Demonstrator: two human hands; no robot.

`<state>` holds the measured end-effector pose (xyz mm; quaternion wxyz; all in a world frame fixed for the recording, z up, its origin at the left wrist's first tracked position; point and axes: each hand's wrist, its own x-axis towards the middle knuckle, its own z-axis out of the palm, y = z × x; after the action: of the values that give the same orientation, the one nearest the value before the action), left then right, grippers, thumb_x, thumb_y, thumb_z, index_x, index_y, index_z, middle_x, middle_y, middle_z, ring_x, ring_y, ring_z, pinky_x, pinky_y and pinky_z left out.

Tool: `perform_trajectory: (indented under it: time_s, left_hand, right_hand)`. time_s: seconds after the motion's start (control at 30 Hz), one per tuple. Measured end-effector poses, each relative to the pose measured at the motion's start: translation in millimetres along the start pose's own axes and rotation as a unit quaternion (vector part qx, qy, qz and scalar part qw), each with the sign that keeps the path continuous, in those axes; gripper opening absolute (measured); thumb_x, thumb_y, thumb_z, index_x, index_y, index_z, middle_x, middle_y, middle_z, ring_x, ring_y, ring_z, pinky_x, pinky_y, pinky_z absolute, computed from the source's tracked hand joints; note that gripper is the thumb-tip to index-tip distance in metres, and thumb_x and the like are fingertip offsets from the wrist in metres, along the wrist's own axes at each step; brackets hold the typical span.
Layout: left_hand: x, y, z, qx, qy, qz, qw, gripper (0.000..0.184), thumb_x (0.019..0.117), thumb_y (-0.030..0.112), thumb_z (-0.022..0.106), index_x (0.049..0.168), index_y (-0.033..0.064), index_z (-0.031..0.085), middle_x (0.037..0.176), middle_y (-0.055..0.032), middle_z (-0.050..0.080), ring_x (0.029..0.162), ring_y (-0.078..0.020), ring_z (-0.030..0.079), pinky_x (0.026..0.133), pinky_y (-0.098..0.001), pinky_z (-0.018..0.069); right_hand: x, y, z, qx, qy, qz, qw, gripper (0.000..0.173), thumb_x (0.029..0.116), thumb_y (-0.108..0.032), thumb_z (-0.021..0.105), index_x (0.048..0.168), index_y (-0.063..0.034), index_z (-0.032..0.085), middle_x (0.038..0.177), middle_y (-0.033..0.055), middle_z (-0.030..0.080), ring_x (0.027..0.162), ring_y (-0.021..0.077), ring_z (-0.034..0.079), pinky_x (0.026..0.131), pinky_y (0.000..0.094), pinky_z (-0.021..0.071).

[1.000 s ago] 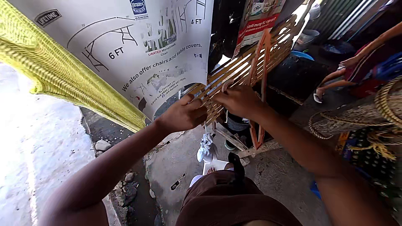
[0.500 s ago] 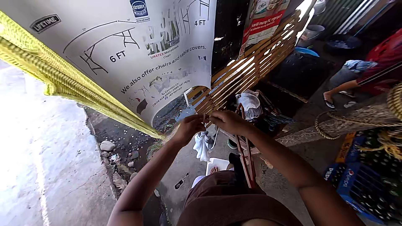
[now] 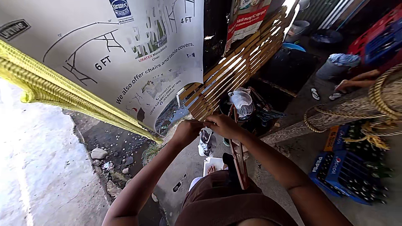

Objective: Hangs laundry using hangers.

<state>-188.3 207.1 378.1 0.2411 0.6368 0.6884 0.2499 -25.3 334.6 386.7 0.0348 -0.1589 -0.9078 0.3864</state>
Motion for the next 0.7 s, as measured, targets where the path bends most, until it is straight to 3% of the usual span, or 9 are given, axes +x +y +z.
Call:
perform_trajectory:
  time_s: [0.1,0.23,0.3,0.37,0.43,0.5,0.57,0.63,0.7]
  left_hand:
    - [5,10,-6,-0.08,-0.024,-0.046,0.995,0.024,0.1025,0.017,0.061,0.106,-0.0038,0.074,0.1,-0.0153,0.073,0.072,-0.0151,0.07,0.07,-0.0324,0.0604]
    - [11,17,1,-0.177,-0.044,-0.093,0.979,0.019,0.1002,0.008,0.063,0.108,-0.0081,0.069,0.099,-0.0138,0.074,0.076,-0.0157,0.074,0.072,-0.0336,0.0639]
    - [13,18,5,-0.118,-0.036,-0.066,0.99,0.019,0.1,0.007,0.062,0.11,-0.0079,0.07,0.102,-0.017,0.074,0.087,-0.0225,0.075,0.08,-0.0409,0.0629]
    - [16,15,10,-0.005,0.0,0.011,1.0,0.019,0.0962,0.007,0.067,0.104,-0.0085,0.074,0.101,-0.0247,0.073,0.093,-0.0362,0.073,0.087,-0.0549,0.0572]
    - [17,16,12,0.029,0.032,0.05,0.998,0.019,0.0941,0.008,0.069,0.099,-0.0093,0.075,0.097,-0.0285,0.073,0.093,-0.0421,0.072,0.085,-0.0594,0.0559]
    - [18,20,11,-0.042,0.037,0.011,0.998,0.02,0.0968,0.008,0.065,0.1,-0.0098,0.074,0.093,-0.02,0.074,0.08,-0.0244,0.073,0.077,-0.0425,0.0605]
    - [19,19,14,-0.217,0.047,-0.045,0.974,0.019,0.0964,0.003,0.054,0.101,-0.0055,0.07,0.086,-0.0016,0.074,0.065,-0.0033,0.066,0.063,-0.0219,0.0576]
    - [22,18,22,-0.399,0.072,-0.116,0.907,0.03,0.0987,0.0,0.036,0.1,0.0026,0.066,0.077,0.007,0.073,0.053,0.0012,0.06,0.052,-0.0165,0.0525]
    - [25,15,31,-0.5,0.104,-0.153,0.846,0.04,0.1041,0.004,0.026,0.097,0.0073,0.065,0.072,0.0078,0.072,0.048,0.0024,0.056,0.046,-0.0139,0.0482]
  right_hand:
    - [-3,4,-3,0.049,0.032,-0.011,0.998,0.035,0.1082,-0.027,0.051,0.109,0.0023,0.069,0.093,0.0165,0.068,0.086,0.0266,0.065,0.082,0.0477,0.0516]
    - [-10,6,-7,0.055,0.04,-0.037,0.997,0.039,0.1084,-0.027,0.049,0.11,0.0072,0.068,0.104,0.0236,0.069,0.1,0.0349,0.067,0.091,0.0537,0.0504]
    - [-15,6,-8,0.047,0.049,-0.032,0.997,0.036,0.1079,-0.024,0.05,0.109,0.0071,0.068,0.104,0.0243,0.068,0.101,0.0371,0.067,0.089,0.0569,0.0498]
    - [-20,9,-7,0.042,0.061,-0.025,0.997,0.033,0.1075,-0.022,0.051,0.108,0.0062,0.068,0.103,0.0238,0.068,0.101,0.0383,0.067,0.086,0.059,0.0501]
    - [-25,14,-7,0.054,0.086,-0.028,0.994,0.032,0.1069,-0.021,0.052,0.106,0.0059,0.069,0.101,0.0231,0.068,0.1,0.0381,0.067,0.084,0.0585,0.0505]
    - [-27,18,-9,0.082,0.119,-0.042,0.989,0.031,0.1067,-0.019,0.053,0.107,0.0068,0.069,0.098,0.0228,0.069,0.096,0.0363,0.068,0.084,0.0556,0.0511]
    - [-29,18,-13,0.104,0.134,-0.054,0.984,0.03,0.107,-0.017,0.052,0.108,0.0078,0.069,0.095,0.0228,0.068,0.094,0.035,0.067,0.085,0.0526,0.0506]
    - [-31,17,-16,0.104,0.125,-0.051,0.985,0.03,0.1074,-0.017,0.051,0.11,0.0077,0.068,0.097,0.023,0.068,0.095,0.0352,0.066,0.086,0.0519,0.0503]
    - [-32,16,-19,0.093,0.094,-0.027,0.991,0.031,0.1082,-0.017,0.049,0.116,0.0069,0.066,0.105,0.0242,0.068,0.103,0.037,0.066,0.091,0.0538,0.0493]
